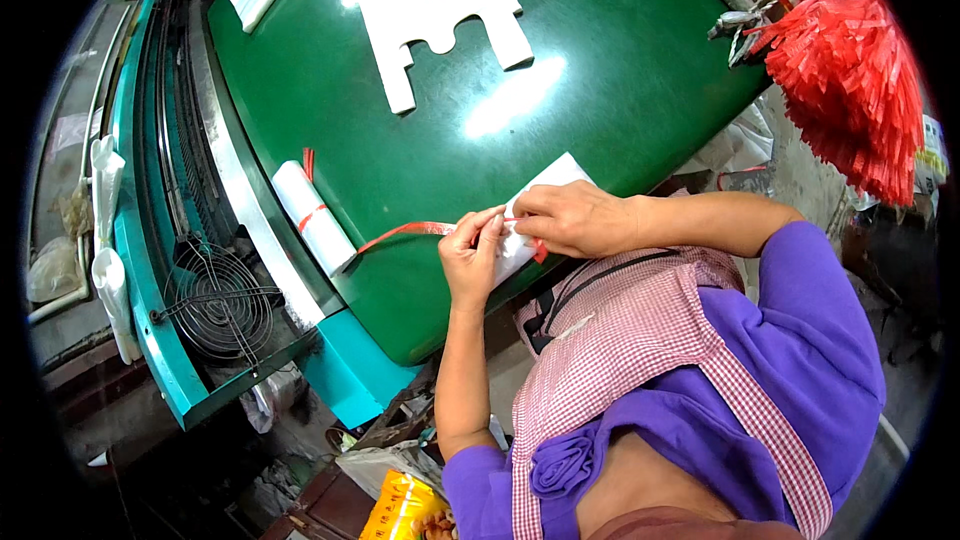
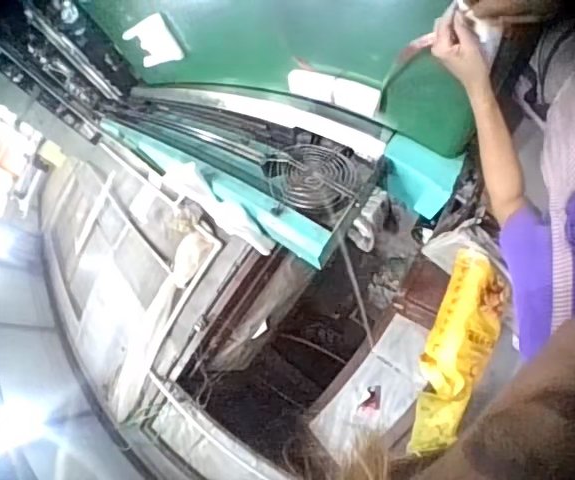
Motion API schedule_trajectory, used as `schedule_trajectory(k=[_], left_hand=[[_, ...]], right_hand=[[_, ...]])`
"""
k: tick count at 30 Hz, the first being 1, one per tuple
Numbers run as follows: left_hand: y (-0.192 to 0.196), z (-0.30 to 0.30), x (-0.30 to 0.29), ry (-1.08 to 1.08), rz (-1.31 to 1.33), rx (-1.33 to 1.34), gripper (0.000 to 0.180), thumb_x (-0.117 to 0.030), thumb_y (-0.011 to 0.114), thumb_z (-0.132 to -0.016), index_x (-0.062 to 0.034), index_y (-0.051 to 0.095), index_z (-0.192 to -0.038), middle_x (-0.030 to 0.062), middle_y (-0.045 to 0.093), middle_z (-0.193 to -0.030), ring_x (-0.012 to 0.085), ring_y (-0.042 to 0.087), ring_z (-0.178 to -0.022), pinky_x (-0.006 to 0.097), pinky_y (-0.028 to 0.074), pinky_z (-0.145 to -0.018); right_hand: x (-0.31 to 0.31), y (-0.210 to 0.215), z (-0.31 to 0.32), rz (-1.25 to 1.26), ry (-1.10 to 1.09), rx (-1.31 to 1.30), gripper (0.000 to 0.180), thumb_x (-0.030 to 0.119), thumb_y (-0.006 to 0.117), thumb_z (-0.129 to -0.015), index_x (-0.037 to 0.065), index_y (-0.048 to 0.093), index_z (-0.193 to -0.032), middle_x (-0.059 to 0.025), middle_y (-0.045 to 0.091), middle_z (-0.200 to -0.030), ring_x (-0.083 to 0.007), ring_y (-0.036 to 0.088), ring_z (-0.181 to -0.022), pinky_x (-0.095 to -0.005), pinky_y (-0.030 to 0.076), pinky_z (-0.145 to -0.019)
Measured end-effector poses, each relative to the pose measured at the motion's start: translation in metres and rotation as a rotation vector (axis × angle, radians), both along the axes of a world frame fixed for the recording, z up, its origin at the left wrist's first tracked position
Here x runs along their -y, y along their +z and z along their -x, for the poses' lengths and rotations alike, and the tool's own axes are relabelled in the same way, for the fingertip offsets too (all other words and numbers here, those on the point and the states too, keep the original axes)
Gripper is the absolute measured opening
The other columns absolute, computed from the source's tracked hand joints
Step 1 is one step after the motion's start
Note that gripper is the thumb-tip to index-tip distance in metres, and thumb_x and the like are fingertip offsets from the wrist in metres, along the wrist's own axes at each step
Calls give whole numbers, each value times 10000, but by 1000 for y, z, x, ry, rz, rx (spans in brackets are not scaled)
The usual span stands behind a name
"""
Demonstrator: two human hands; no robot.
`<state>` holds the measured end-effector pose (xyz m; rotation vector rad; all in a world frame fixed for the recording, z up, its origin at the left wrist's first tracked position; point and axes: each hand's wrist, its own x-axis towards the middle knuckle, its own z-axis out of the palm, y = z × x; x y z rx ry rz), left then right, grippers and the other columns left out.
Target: The person folds white plastic sheets on a green table and ties them with red string. They then walk to a large industrial machine, remove a plastic-wrapped roll, and load it onto the machine's spindle.
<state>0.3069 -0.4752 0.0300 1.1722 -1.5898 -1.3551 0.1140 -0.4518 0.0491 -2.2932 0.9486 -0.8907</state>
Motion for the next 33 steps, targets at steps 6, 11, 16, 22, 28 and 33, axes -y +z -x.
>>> schedule_trajectory(k=[6,11,16,22,28,33], left_hand=[[2,4,0,26,-78,12,113,-65,625,-816,4,584,-737,7,591,-641,43,503,-538,183,389,-474],[-1,4,-13,-63,519,234,117,-43,658,-736,-14,545,-722,58,566,-740,159,547,-650,269,439,-556],[16,4,-19,-356,912,468,157,-21,689,-649,-26,544,-710,96,557,-770,251,549,-670,342,462,-591],[9,-50,36,143,330,445,135,-75,606,-785,5,540,-699,115,560,-719,236,558,-624,319,441,-566],[21,-72,35,469,389,336,125,-105,599,-816,-10,597,-896,129,556,-1062,235,544,-949,324,456,-749],[32,-94,32,415,867,643,345,-178,621,-788,-66,562,-1109,168,388,-1304,367,374,-1187,450,314,-968]], right_hand=[[2,16,-6,-272,120,-18,138,146,581,-723,24,563,-663,-93,569,-666,-229,541,-542,-357,447,-483],[39,-5,-3,-1058,6,510,296,-10,429,-757,-36,589,-1004,-65,603,-781,-101,532,-577,-239,434,-465],[32,-10,-11,-399,115,128,186,131,572,-779,3,617,-906,-150,613,-844,-326,599,-769,-371,480,-664],[-2,19,-12,21,309,-96,138,137,604,-682,26,529,-718,-142,544,-880,-274,559,-824,-385,470,-621],[55,3,-24,86,164,-493,455,161,537,-776,52,424,-1204,-157,593,-897,-289,589,-847,-422,467,-706],[131,17,-88,-303,19,124,518,300,615,-807,51,437,-1224,-201,597,-1007,-344,597,-906,-414,490,-719]])
